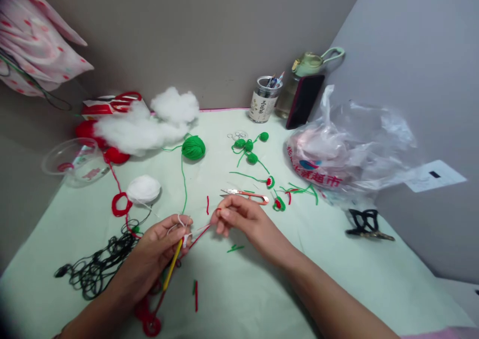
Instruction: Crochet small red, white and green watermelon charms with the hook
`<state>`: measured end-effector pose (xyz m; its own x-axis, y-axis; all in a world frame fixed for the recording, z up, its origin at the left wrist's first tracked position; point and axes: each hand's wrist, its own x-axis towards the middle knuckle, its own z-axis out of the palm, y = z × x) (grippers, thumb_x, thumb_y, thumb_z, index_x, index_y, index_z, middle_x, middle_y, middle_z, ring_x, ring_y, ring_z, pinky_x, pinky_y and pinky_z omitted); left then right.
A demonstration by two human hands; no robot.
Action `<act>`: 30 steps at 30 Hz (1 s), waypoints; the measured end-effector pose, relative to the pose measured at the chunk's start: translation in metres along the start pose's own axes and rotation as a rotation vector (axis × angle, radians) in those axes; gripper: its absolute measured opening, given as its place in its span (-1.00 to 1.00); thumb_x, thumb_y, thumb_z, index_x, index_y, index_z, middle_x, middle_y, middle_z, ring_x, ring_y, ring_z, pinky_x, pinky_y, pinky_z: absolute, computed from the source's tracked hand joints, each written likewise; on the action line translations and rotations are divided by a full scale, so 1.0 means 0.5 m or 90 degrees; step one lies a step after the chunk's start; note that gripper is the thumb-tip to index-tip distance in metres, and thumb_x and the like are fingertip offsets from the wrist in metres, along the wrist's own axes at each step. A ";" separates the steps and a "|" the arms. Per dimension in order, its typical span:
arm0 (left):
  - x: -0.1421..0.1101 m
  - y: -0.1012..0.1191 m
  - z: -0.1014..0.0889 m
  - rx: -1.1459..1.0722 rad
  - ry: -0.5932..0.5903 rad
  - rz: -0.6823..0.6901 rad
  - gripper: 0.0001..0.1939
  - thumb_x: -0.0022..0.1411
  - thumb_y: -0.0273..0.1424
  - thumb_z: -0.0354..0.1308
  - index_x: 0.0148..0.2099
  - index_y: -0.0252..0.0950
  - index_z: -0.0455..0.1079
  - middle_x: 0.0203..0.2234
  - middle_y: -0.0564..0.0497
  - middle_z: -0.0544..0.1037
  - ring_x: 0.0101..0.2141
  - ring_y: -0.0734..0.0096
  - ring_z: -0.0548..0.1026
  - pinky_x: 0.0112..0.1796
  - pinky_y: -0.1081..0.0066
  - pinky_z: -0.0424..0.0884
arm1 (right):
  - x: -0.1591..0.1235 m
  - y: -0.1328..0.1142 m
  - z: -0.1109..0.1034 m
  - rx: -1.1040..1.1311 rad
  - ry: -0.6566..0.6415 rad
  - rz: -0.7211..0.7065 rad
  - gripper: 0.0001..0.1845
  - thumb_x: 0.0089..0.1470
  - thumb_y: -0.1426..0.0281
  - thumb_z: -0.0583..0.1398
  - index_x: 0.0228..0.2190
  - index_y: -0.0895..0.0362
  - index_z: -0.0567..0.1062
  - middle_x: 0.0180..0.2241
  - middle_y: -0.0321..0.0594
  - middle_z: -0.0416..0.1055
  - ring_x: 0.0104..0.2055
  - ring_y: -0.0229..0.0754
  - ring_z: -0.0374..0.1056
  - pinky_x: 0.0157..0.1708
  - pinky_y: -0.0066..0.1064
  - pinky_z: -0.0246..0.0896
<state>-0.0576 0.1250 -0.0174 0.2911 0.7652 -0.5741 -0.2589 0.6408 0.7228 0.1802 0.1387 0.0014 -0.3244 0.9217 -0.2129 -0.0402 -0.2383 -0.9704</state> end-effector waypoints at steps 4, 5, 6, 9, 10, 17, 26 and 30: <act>0.005 0.011 -0.018 -0.047 0.062 0.018 -0.68 0.18 -0.21 0.47 -0.11 -0.25 0.54 -0.48 0.09 0.55 -0.43 0.51 0.46 -0.38 0.58 0.35 | 0.000 0.013 -0.063 -0.581 0.171 -0.212 -0.67 0.33 0.27 0.25 0.09 0.03 0.49 0.09 0.02 0.50 0.04 0.05 0.46 0.05 -0.05 0.39; 0.006 0.014 -0.021 -0.057 0.074 0.020 -0.68 0.17 -0.21 0.47 -0.11 -0.25 0.54 -0.46 0.09 0.56 -0.43 0.51 0.47 -0.37 0.58 0.37 | 0.002 0.021 -0.076 -0.693 0.130 -0.230 -0.70 0.32 0.29 0.26 0.06 0.02 0.51 0.08 0.02 0.52 0.10 0.11 0.44 0.08 0.02 0.36; 0.007 0.016 -0.024 -0.066 0.085 0.022 -0.67 0.16 -0.21 0.48 -0.12 -0.25 0.55 -0.46 0.09 0.56 -0.42 0.51 0.48 -0.36 0.59 0.38 | 0.004 0.029 -0.085 -0.767 0.098 -0.245 -0.72 0.32 0.31 0.25 0.04 0.04 0.53 0.04 0.01 0.54 0.06 0.13 0.44 0.04 0.01 0.38; 0.010 0.022 -0.029 -0.081 0.108 0.022 -0.66 0.13 -0.22 0.50 -0.12 -0.26 0.56 -0.45 0.08 0.57 -0.41 0.49 0.51 -0.33 0.57 0.42 | 0.010 0.046 -0.094 -0.879 0.066 -0.253 -0.75 0.41 0.41 0.11 0.00 0.07 0.54 -0.14 -0.03 0.57 -0.13 0.03 0.45 -0.16 -0.13 0.40; 0.011 0.022 -0.029 -0.083 0.111 0.019 -0.65 0.12 -0.22 0.51 -0.12 -0.25 0.56 -0.44 0.07 0.58 -0.40 0.48 0.52 -0.32 0.57 0.43 | 0.012 0.048 -0.092 -0.891 0.070 -0.249 -0.71 0.43 0.44 0.05 -0.01 0.07 0.54 -0.18 -0.05 0.56 -0.17 0.00 0.44 -0.20 -0.18 0.39; 0.011 0.021 -0.028 -0.078 0.102 0.011 -0.64 0.10 -0.17 0.52 -0.14 -0.25 0.58 -0.44 0.07 0.60 -0.41 0.50 0.51 -0.33 0.57 0.41 | 0.010 0.051 -0.090 -0.913 0.074 -0.204 -0.75 0.39 0.21 0.16 -0.03 0.06 0.51 -0.09 -0.04 0.51 -0.14 0.02 0.49 -0.25 -0.21 0.41; 0.008 0.017 -0.019 -0.071 0.102 0.031 -0.67 0.05 -0.19 0.56 -0.22 -0.24 0.61 -0.44 0.09 0.61 -0.41 0.51 0.50 -0.31 0.57 0.41 | -0.005 0.011 -0.031 -0.406 0.069 -0.065 -0.65 0.45 0.16 0.07 -0.10 0.06 0.58 -0.50 -0.27 0.40 -0.53 -0.22 0.30 -0.53 -0.39 0.21; 0.002 0.013 -0.013 -0.076 0.079 0.019 -0.69 0.06 -0.18 0.55 -0.23 -0.21 0.60 -0.48 0.12 0.57 -0.43 0.53 0.47 -0.35 0.62 0.39 | -0.016 -0.013 0.025 -0.210 -0.090 0.056 -0.57 0.40 0.02 0.11 -0.11 0.04 0.63 -0.36 -0.22 0.49 -0.35 -0.18 0.36 -0.37 -0.40 0.29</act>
<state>-0.0649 0.1304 -0.0157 0.1676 0.7815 -0.6010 -0.3755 0.6143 0.6940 0.1712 0.1290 0.0109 -0.4411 0.8451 -0.3020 0.2926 -0.1827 -0.9386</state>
